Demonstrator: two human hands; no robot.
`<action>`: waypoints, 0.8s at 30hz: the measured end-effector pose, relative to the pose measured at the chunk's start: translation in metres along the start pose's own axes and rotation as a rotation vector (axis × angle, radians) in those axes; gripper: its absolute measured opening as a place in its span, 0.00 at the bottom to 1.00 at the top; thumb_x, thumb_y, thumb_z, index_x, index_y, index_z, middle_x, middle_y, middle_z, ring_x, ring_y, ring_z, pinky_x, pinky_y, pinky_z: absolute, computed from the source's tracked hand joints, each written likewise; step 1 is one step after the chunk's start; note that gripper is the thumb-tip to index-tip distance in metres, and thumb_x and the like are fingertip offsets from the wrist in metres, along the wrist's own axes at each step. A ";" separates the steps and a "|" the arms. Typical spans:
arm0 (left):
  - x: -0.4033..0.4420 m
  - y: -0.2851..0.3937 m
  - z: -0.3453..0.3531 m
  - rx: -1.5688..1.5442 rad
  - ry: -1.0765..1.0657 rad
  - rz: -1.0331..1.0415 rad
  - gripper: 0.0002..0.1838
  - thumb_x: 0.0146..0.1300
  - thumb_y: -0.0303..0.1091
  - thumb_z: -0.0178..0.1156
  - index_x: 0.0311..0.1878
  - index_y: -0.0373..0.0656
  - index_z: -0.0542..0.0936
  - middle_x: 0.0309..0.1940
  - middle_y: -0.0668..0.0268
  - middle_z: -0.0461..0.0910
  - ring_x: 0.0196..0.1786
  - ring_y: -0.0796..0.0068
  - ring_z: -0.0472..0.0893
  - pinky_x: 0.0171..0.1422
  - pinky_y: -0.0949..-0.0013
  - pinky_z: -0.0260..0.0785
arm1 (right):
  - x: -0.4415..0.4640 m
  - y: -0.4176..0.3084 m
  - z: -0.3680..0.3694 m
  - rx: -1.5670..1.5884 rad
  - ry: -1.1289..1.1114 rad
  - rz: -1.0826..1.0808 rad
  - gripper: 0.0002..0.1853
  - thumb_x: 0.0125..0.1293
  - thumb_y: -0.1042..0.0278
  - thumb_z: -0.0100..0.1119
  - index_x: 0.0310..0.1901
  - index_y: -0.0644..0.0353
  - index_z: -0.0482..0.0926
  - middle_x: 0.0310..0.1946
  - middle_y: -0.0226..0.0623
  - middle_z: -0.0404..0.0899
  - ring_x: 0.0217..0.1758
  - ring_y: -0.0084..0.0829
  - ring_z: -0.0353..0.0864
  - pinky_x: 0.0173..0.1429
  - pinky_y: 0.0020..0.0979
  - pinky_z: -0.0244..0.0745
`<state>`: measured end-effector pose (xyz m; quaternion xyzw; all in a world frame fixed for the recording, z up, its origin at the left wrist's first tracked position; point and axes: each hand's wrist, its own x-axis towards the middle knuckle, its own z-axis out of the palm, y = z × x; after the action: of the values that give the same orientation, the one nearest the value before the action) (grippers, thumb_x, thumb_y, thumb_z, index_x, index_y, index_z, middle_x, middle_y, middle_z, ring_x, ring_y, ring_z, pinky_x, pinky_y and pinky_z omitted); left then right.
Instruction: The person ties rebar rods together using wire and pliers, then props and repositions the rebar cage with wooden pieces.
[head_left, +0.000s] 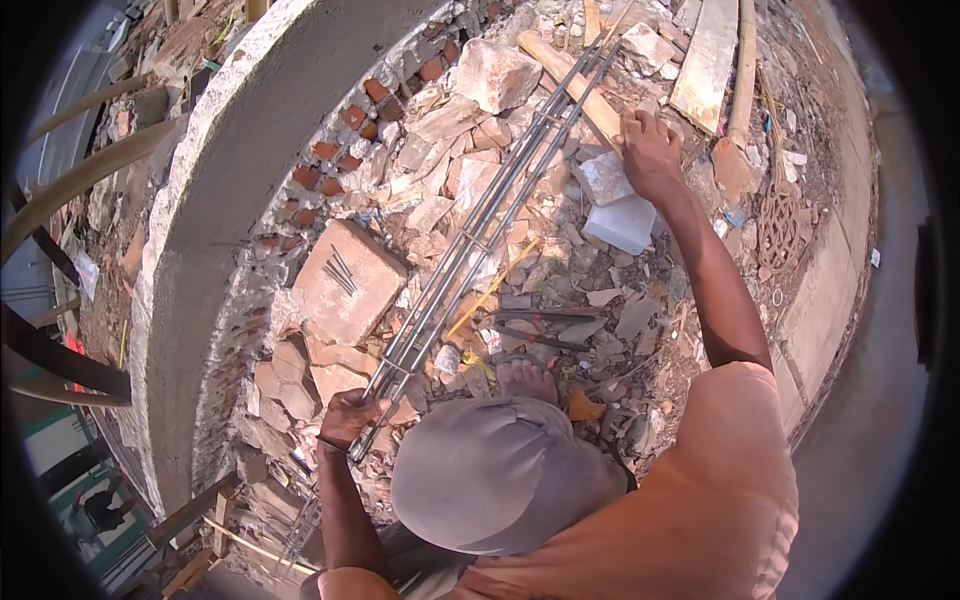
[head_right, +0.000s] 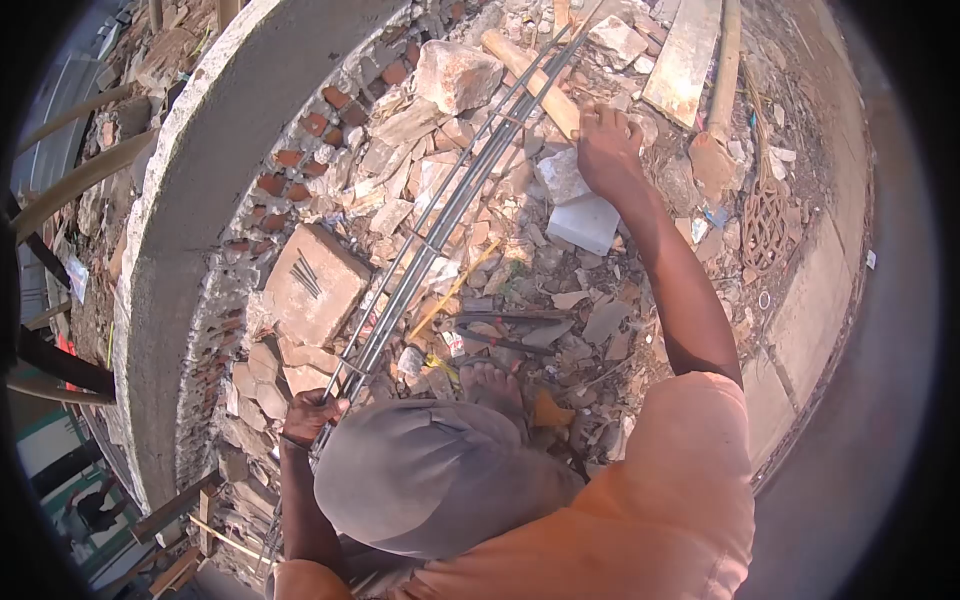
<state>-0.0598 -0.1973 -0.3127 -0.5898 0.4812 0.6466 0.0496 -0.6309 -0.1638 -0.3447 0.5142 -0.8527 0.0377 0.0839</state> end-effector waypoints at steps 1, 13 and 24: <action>-0.002 0.004 0.002 -0.030 0.013 0.009 0.15 0.56 0.37 0.74 0.23 0.44 0.78 0.18 0.73 0.77 0.23 0.85 0.73 0.30 0.75 0.65 | 0.016 -0.006 0.000 0.149 -0.004 0.072 0.24 0.70 0.66 0.47 0.67 0.60 0.66 0.59 0.50 0.69 0.61 0.48 0.72 0.65 0.51 0.63; -0.010 -0.017 0.011 0.155 0.043 -0.023 0.18 0.53 0.46 0.75 0.27 0.40 0.84 0.21 0.71 0.80 0.26 0.82 0.75 0.32 0.71 0.66 | 0.173 -0.134 0.020 0.134 -0.346 -0.060 0.42 0.53 0.39 0.69 0.59 0.68 0.72 0.62 0.56 0.69 0.63 0.52 0.74 0.62 0.45 0.74; -0.005 -0.029 0.013 0.110 0.046 0.059 0.14 0.55 0.40 0.75 0.30 0.38 0.84 0.22 0.70 0.82 0.26 0.82 0.78 0.34 0.73 0.68 | 0.184 -0.119 0.014 0.431 -0.392 0.092 0.40 0.55 0.41 0.66 0.53 0.76 0.75 0.56 0.58 0.76 0.51 0.49 0.83 0.58 0.40 0.76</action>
<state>-0.0492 -0.1705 -0.3267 -0.5863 0.5343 0.6067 0.0516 -0.6112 -0.3817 -0.3277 0.4786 -0.8474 0.1217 -0.1951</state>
